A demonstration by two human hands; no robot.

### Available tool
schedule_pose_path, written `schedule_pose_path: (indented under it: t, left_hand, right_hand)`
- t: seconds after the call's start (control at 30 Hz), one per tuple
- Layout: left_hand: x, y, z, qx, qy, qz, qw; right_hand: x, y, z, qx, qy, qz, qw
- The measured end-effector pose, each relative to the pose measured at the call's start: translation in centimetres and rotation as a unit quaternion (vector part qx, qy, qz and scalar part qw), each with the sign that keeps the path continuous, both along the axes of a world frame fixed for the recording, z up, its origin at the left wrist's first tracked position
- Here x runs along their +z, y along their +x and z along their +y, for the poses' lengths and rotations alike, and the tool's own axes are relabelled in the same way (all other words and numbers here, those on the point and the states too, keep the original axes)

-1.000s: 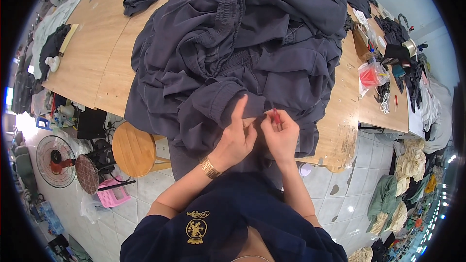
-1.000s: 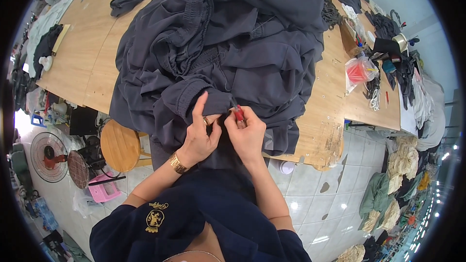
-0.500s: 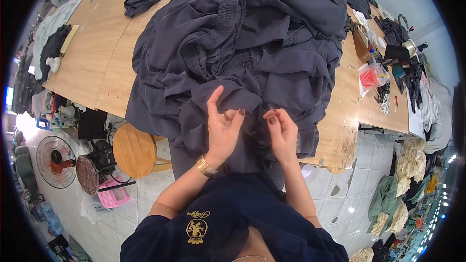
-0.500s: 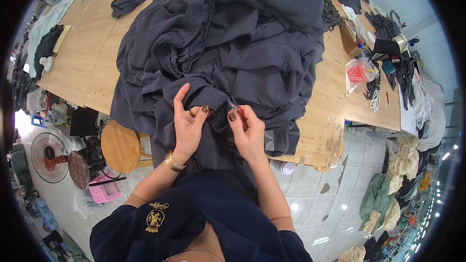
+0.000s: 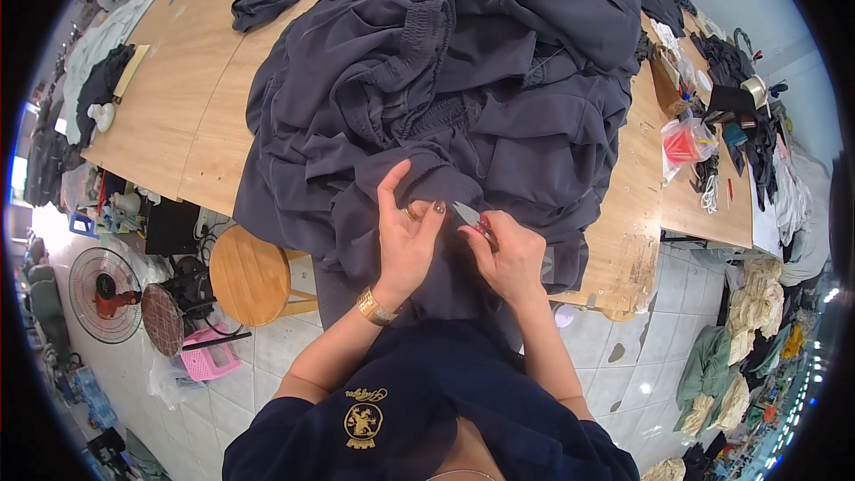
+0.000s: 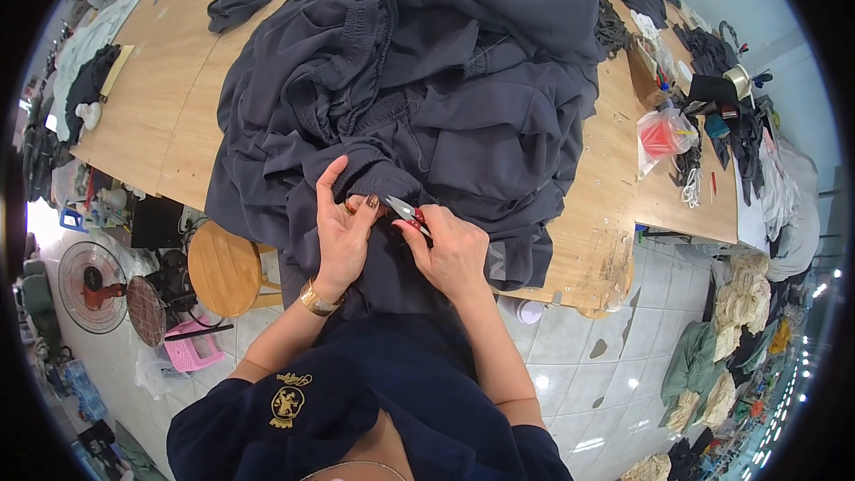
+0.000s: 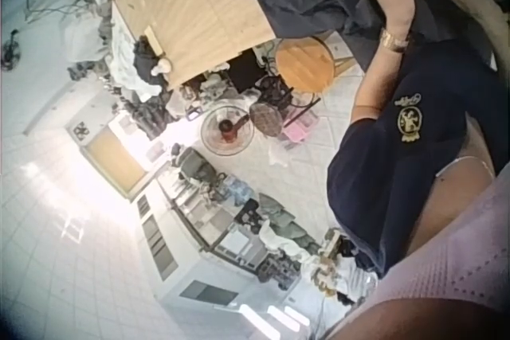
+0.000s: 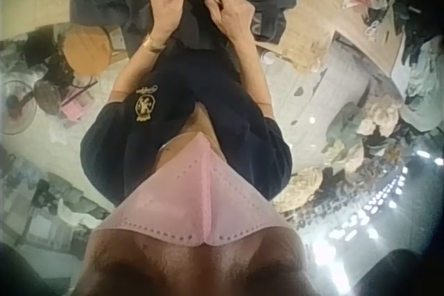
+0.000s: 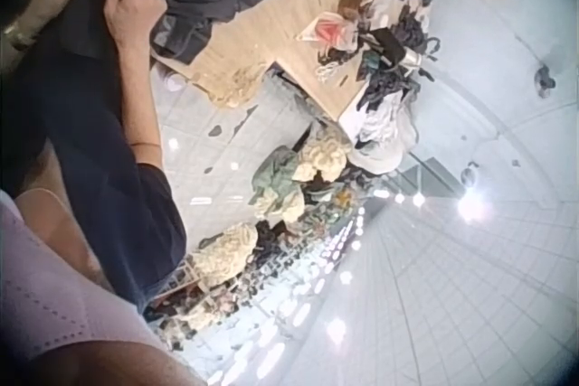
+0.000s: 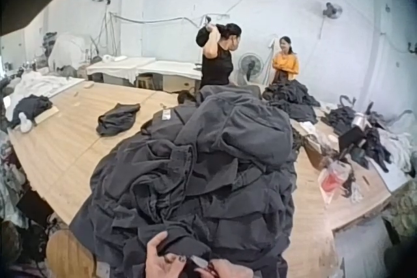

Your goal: Sort and inspect finished garments at a textile manufacturing facility.

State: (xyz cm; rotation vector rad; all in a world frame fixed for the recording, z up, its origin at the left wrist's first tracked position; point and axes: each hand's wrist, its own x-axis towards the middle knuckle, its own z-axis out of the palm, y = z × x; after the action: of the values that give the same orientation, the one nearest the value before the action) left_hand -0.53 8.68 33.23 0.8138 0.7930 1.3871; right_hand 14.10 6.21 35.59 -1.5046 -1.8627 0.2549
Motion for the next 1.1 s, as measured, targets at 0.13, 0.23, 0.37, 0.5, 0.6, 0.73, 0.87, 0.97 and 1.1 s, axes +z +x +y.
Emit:
schedule_pose_path:
  t: [0.13,0.23,0.37,0.5,0.6,0.73,0.87,0.97,1.1]
  left_hand:
    - [0.72,0.00,-0.25,0.003,0.025,0.054,0.998]
    - [0.89,0.10,-0.40,0.008,0.036,0.071,0.997]
    - [0.71,-0.08,-0.43,0.004,0.039,0.087,0.995]
    - [0.63,-0.21,-0.37,0.000,0.054,0.095,0.994]
    - [0.75,-0.14,-0.40,0.000,0.051,0.082,0.995]
    - [0.67,-0.15,-0.47,0.003,0.049,0.085,0.995]
    - [0.71,-0.27,-0.30,-0.002,0.039,0.071,0.997]
    - [0.92,-0.06,0.01,-0.005,0.026,0.030,0.999]
    - [0.30,-0.53,0.03,-0.027,-0.008,-0.029,0.999]
  right_hand:
    - [0.13,0.18,0.10,0.003,-0.004,-0.018,1.000]
    - [0.17,0.23,0.20,0.006,0.002,-0.029,1.000]
    - [0.08,0.44,0.12,0.007,-0.007,-0.051,0.999]
    - [-0.01,0.54,0.01,0.004,-0.004,-0.041,0.999]
    - [-0.04,0.51,-0.05,0.002,-0.007,-0.029,1.000]
    - [0.05,0.29,0.06,0.013,-0.007,-0.030,0.999]
    - [-0.67,0.33,0.36,-0.006,0.023,-0.024,0.999]
    - [-0.51,0.32,0.26,-0.030,0.001,0.035,0.999]
    - [-0.62,0.42,0.22,-0.027,0.009,0.020,0.999]
